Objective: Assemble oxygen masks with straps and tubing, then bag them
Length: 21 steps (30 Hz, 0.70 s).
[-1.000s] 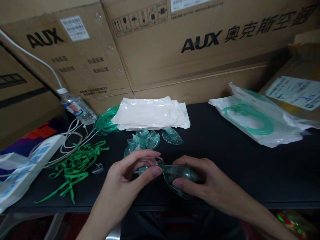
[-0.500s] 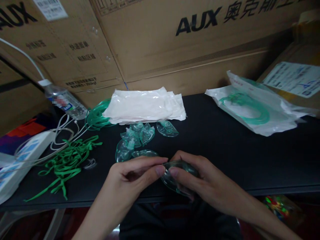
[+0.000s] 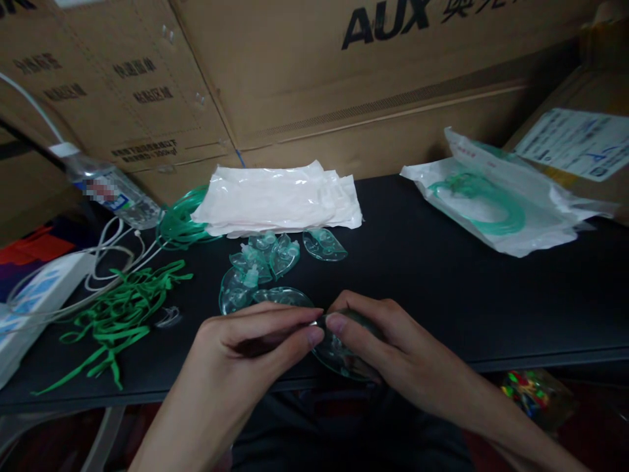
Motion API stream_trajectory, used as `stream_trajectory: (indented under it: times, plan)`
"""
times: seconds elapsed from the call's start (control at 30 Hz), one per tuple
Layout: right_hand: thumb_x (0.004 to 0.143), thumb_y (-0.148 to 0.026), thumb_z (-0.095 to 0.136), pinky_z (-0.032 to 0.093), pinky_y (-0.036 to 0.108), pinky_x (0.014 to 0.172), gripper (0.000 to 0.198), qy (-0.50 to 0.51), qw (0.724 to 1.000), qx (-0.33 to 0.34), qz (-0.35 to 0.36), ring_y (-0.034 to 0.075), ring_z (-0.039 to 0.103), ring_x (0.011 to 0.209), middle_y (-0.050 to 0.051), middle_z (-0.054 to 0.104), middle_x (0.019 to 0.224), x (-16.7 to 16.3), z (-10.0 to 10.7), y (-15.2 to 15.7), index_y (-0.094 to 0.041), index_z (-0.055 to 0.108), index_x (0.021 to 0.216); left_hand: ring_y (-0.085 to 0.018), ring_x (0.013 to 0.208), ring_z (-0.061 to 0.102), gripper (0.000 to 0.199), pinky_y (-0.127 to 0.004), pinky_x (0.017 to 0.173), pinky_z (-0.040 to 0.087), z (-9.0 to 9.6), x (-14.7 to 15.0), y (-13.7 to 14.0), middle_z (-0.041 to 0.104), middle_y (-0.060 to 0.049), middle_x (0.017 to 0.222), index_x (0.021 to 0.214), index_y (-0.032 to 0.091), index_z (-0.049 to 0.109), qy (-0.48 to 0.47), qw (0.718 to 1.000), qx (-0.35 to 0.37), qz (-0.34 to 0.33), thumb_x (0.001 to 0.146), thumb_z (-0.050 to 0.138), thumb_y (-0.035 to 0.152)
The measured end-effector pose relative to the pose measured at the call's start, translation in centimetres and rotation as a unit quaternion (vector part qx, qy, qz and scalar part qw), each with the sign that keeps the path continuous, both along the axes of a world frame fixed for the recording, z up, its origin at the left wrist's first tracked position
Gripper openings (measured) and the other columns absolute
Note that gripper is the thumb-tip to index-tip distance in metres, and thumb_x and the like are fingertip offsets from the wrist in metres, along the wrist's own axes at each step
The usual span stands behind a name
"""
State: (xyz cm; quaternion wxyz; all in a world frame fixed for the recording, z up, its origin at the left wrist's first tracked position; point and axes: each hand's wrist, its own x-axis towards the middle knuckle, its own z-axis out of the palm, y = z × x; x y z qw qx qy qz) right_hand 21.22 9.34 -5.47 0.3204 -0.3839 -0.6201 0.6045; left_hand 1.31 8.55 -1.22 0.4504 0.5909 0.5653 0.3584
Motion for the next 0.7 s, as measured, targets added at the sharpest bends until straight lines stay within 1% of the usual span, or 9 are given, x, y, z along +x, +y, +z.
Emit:
stream_trajectory:
  times: [0.2, 0.33, 0.4, 0.47, 0.53, 0.6, 0.67, 0.7]
  plan:
    - [0.103, -0.048, 0.057, 0.034, 0.017, 0.05, 0.032, -0.001, 1.0, 0.002, 0.006, 0.006, 0.042, 0.055, -0.008, 0.047, 0.064, 0.11, 0.06, -0.1, -0.02, 0.062, 0.087, -0.02, 0.087, 0.08, 0.014, -0.017, 0.075, 0.062, -0.21, -0.62, 0.27, 0.085, 0.002, 0.092, 0.088, 0.033, 0.087, 0.005, 0.999, -0.024, -0.022, 0.076, 0.083, 0.027]
    - [0.105, -0.049, 0.053, 0.032, 0.018, 0.049, 0.035, 0.003, 1.0, 0.007, 0.019, 0.007, 0.039, 0.053, -0.009, 0.044, 0.062, 0.25, 0.1, -0.24, -0.02, 0.061, 0.088, -0.023, 0.085, 0.081, 0.016, -0.022, 0.075, 0.064, -0.71, -0.87, 0.08, 0.085, 0.001, 0.09, 0.091, 0.032, 0.087, -0.018, 0.996, -0.086, -0.025, 0.075, 0.083, 0.03]
    - [0.105, -0.047, 0.053, 0.034, 0.018, 0.051, 0.035, 0.0, 1.0, 0.019, 0.018, 0.006, 0.041, 0.054, -0.009, 0.045, 0.063, 0.2, 0.05, -0.31, -0.019, 0.061, 0.087, -0.023, 0.084, 0.081, 0.017, -0.023, 0.075, 0.065, -0.92, -0.65, -0.2, 0.085, 0.001, 0.087, 0.091, 0.033, 0.087, -0.039, 0.993, -0.11, -0.008, 0.074, 0.084, 0.031]
    - [0.106, -0.045, 0.052, 0.035, 0.018, 0.053, 0.034, -0.008, 0.999, 0.034, 0.011, 0.006, 0.042, 0.055, -0.008, 0.047, 0.063, 0.09, -0.04, -0.37, -0.019, 0.061, 0.086, -0.023, 0.084, 0.081, 0.017, -0.022, 0.076, 0.065, -0.98, -0.34, -0.48, 0.085, 0.002, 0.086, 0.088, 0.034, 0.087, -0.048, 0.993, -0.105, 0.021, 0.071, 0.085, 0.03]
    - [0.107, -0.044, 0.051, 0.035, 0.018, 0.053, 0.035, -0.022, 0.999, 0.049, 0.0, 0.006, 0.042, 0.054, -0.009, 0.046, 0.062, -0.03, -0.14, -0.42, -0.019, 0.06, 0.084, -0.023, 0.084, 0.081, 0.016, -0.022, 0.076, 0.064, -0.91, -0.13, -0.61, 0.085, 0.003, 0.089, 0.085, 0.034, 0.087, -0.046, 0.994, -0.085, 0.042, 0.069, 0.086, 0.028]
    - [0.106, -0.043, 0.051, 0.034, 0.018, 0.053, 0.034, -0.027, 0.998, 0.061, -0.005, 0.005, 0.041, 0.053, -0.01, 0.045, 0.061, -0.04, -0.22, -0.48, -0.02, 0.059, 0.083, -0.023, 0.086, 0.081, 0.016, -0.021, 0.076, 0.064, -0.83, -0.08, -0.6, 0.085, 0.003, 0.091, 0.083, 0.034, 0.087, -0.043, 0.995, -0.078, 0.035, 0.068, 0.086, 0.028]
    - [0.105, -0.039, 0.055, 0.034, 0.017, 0.053, 0.029, -0.019, 0.997, 0.07, 0.002, 0.005, 0.041, 0.054, -0.01, 0.046, 0.062, 0.05, -0.27, -0.57, -0.02, 0.06, 0.084, -0.023, 0.086, 0.081, 0.016, -0.021, 0.075, 0.064, -0.83, -0.12, -0.55, 0.085, 0.002, 0.091, 0.083, 0.033, 0.087, -0.044, 0.994, -0.097, 0.023, 0.067, 0.087, 0.029]
    - [0.104, -0.036, 0.058, 0.033, 0.017, 0.053, 0.026, -0.013, 0.997, 0.076, 0.007, 0.005, 0.042, 0.055, -0.01, 0.047, 0.063, 0.12, -0.29, -0.62, -0.02, 0.061, 0.084, -0.023, 0.085, 0.081, 0.016, -0.02, 0.074, 0.064, -0.87, -0.14, -0.55, 0.085, 0.001, 0.09, 0.083, 0.032, 0.087, -0.044, 0.993, -0.108, 0.026, 0.066, 0.087, 0.03]
